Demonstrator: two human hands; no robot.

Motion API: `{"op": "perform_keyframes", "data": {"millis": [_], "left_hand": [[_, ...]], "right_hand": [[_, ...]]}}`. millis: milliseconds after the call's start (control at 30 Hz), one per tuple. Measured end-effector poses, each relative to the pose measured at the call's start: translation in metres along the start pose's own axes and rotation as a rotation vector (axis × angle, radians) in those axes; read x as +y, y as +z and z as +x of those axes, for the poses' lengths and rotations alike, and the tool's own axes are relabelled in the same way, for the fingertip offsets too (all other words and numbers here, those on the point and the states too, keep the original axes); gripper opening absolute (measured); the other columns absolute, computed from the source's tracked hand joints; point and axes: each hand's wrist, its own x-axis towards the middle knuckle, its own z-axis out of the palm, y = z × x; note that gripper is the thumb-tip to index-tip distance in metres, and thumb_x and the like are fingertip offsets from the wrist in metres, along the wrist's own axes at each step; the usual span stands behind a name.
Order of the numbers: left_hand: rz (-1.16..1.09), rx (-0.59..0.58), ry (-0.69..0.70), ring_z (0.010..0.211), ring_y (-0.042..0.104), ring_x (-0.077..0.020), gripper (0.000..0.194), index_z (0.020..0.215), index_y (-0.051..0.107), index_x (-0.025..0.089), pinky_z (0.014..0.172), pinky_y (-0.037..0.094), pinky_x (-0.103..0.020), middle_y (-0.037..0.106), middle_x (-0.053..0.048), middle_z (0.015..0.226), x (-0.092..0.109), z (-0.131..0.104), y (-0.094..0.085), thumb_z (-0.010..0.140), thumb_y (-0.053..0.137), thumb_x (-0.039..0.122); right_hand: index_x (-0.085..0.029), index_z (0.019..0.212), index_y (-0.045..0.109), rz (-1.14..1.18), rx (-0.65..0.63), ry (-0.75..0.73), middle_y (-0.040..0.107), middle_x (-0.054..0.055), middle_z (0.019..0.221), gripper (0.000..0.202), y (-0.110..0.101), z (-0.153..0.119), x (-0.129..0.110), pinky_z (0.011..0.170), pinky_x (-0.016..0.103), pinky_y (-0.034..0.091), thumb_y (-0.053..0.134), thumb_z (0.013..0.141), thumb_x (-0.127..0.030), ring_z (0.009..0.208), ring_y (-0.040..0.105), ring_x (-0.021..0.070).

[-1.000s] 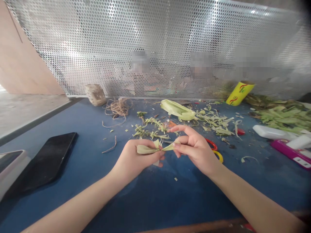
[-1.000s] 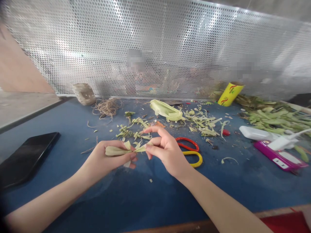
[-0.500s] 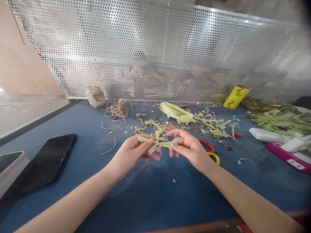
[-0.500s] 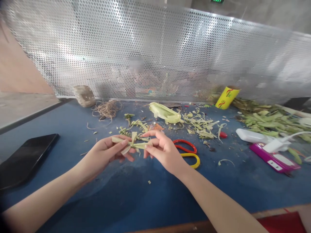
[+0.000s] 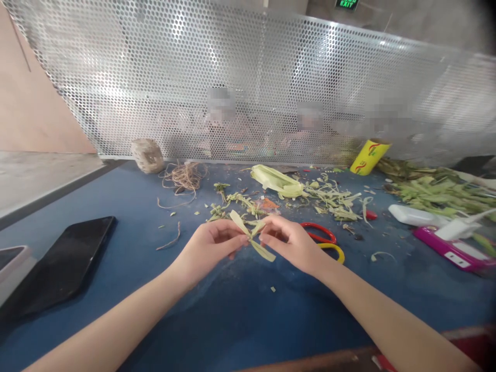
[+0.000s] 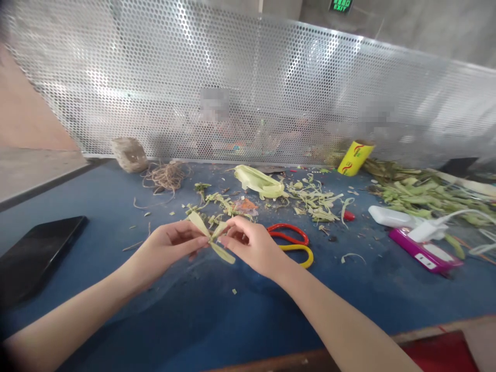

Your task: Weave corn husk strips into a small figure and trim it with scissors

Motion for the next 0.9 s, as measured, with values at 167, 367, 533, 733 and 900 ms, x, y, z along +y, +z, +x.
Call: {"op": "perform_keyframes", "data": {"millis": [167, 367, 533, 733, 900], "left_hand": [[0.016, 0.007, -0.038, 0.047, 0.048, -0.0068, 0.013, 0.073, 0.058, 0.013, 0.048, 0.039, -0.02, 0.058, 0.003, 0.057, -0.001, 0.001, 0.004, 0.065, 0.065, 0.021], [-0.068, 0.017, -0.069, 0.044, 0.05, -0.0068, 0.013, 0.076, 0.056, 0.013, 0.048, 0.04, -0.02, 0.059, 0.003, 0.058, -0.004, 0.001, 0.006, 0.064, 0.062, 0.012], [-0.192, -0.006, -0.055, 0.054, 0.051, -0.0092, 0.012, 0.074, 0.061, 0.011, 0.051, 0.043, -0.022, 0.059, -0.003, 0.068, -0.001, 0.0, 0.007, 0.072, 0.058, 0.023], [-0.278, -0.049, -0.001, 0.064, 0.053, -0.0146, 0.021, 0.072, 0.062, 0.011, 0.053, 0.044, -0.024, 0.058, -0.006, 0.069, 0.002, -0.002, 0.007, 0.075, 0.055, 0.03], [-0.027, 0.012, 0.02, 0.053, 0.048, -0.0087, 0.02, 0.069, 0.057, 0.014, 0.05, 0.04, -0.021, 0.055, 0.002, 0.061, 0.005, -0.003, 0.011, 0.064, 0.068, 0.03]], "right_hand": [[-0.02, 0.079, 0.059, -0.312, 0.21, -0.295, 0.061, 0.003, 0.072, 0.012, 0.008, -0.001, 0.0, 0.059, 0.025, 0.042, 0.049, 0.083, -0.025, 0.064, 0.053, 0.0134], [-0.021, 0.089, 0.065, -0.564, 0.201, -0.584, 0.062, 0.005, 0.076, 0.018, 0.012, -0.003, 0.002, 0.066, 0.03, 0.042, 0.048, 0.085, -0.022, 0.07, 0.05, 0.0155], [-0.026, 0.117, 0.054, -0.476, 0.179, -0.466, 0.055, 0.005, 0.081, 0.032, 0.011, -0.003, 0.0, 0.068, 0.03, 0.045, 0.046, 0.086, -0.025, 0.076, 0.05, 0.0162], [-0.017, 0.138, 0.019, -0.557, 0.002, -0.428, 0.051, 0.011, 0.094, 0.056, 0.012, -0.009, -0.009, 0.075, 0.035, 0.045, 0.033, 0.084, -0.009, 0.085, 0.047, 0.02], [-0.013, 0.139, 0.014, -0.643, -0.065, -0.381, 0.05, 0.012, 0.089, 0.054, 0.014, -0.007, -0.013, 0.073, 0.039, 0.045, 0.026, 0.087, -0.011, 0.08, 0.048, 0.0209]]}}
